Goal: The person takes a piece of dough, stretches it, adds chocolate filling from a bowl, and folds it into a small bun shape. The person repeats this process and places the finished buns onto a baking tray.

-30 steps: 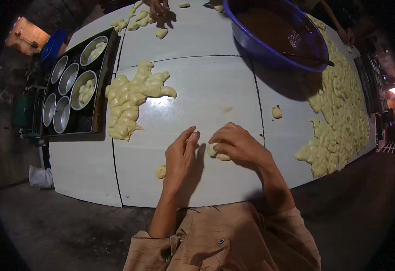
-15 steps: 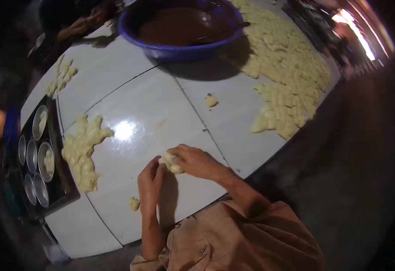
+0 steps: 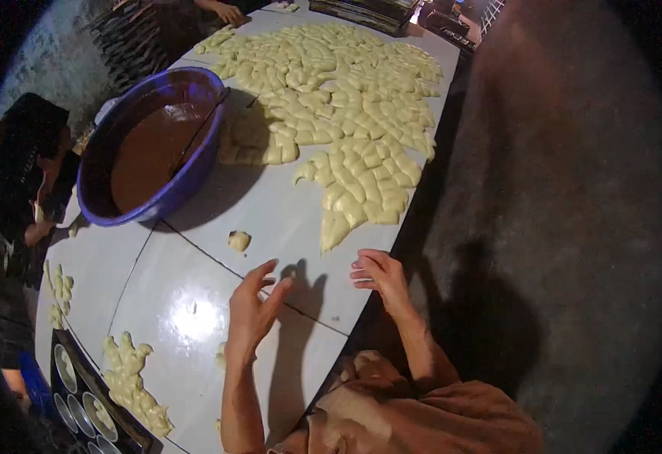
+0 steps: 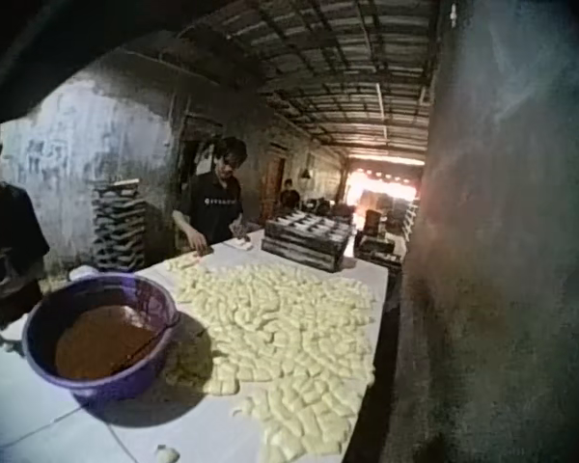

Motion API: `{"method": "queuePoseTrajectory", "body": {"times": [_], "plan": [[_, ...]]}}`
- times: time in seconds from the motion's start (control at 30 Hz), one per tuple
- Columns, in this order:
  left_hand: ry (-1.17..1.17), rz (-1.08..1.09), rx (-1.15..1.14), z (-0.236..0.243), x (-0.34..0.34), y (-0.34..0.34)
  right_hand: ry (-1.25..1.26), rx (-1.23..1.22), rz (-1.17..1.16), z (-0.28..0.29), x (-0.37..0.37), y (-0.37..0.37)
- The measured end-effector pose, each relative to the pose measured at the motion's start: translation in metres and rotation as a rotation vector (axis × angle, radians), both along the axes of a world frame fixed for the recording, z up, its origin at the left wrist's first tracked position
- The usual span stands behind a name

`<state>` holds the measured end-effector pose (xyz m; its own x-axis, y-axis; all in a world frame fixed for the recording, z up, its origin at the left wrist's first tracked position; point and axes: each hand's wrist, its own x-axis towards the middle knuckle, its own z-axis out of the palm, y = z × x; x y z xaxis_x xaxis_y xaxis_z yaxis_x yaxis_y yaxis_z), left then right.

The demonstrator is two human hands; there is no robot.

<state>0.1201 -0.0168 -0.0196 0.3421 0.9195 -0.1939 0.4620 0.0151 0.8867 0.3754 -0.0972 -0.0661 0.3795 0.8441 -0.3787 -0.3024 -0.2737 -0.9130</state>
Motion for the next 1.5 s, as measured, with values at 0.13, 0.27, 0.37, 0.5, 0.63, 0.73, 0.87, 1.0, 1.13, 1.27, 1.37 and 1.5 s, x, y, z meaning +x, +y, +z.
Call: {"method": "queuePoseTrajectory", "body": {"times": [0.13,0.27,0.37,0.5,0.63,0.73,0.87,1.0,1.13,1.27,1.37,1.5], "plan": [[0.118,-0.042,0.168,-0.029,0.090,0.067,0.226,-0.027,-0.078,-0.004,0.019,0.025],[0.143,0.026,0.193,-0.048,0.159,0.102,0.446,0.057,-0.126,-0.015,0.013,0.043],[0.263,0.037,0.216,-0.042,0.187,0.105,0.426,-0.116,-0.189,0.001,0.009,0.060],[0.241,0.077,0.130,-0.046,0.201,0.107,0.461,-0.076,-0.358,-0.027,0.002,0.074],[0.155,0.103,-0.100,-0.061,0.180,0.103,0.533,-0.050,-0.161,-0.006,0.014,0.078],[-0.044,0.115,-0.370,-0.049,0.169,0.088,0.618,-0.063,-0.126,0.005,0.011,0.070],[-0.305,0.108,-0.681,-0.019,0.135,0.048,0.534,0.007,0.150,-0.068,-0.001,0.012],[-0.424,0.321,-0.686,0.010,0.073,-0.009,0.647,-0.164,0.480,0.014,-0.022,0.005],[-0.656,0.635,-0.478,0.048,0.016,-0.051,0.598,-0.063,0.785,0.060,-0.063,0.027],[-0.763,0.876,-0.077,0.071,-0.041,-0.061,0.576,0.147,1.140,0.080,-0.129,0.084],[-0.787,1.063,0.094,0.071,-0.089,-0.076,0.328,0.086,1.423,0.099,-0.194,0.127],[-0.838,1.291,-0.252,-0.012,-0.157,-0.122,-0.513,0.055,1.464,0.065,-0.273,0.142]]}}
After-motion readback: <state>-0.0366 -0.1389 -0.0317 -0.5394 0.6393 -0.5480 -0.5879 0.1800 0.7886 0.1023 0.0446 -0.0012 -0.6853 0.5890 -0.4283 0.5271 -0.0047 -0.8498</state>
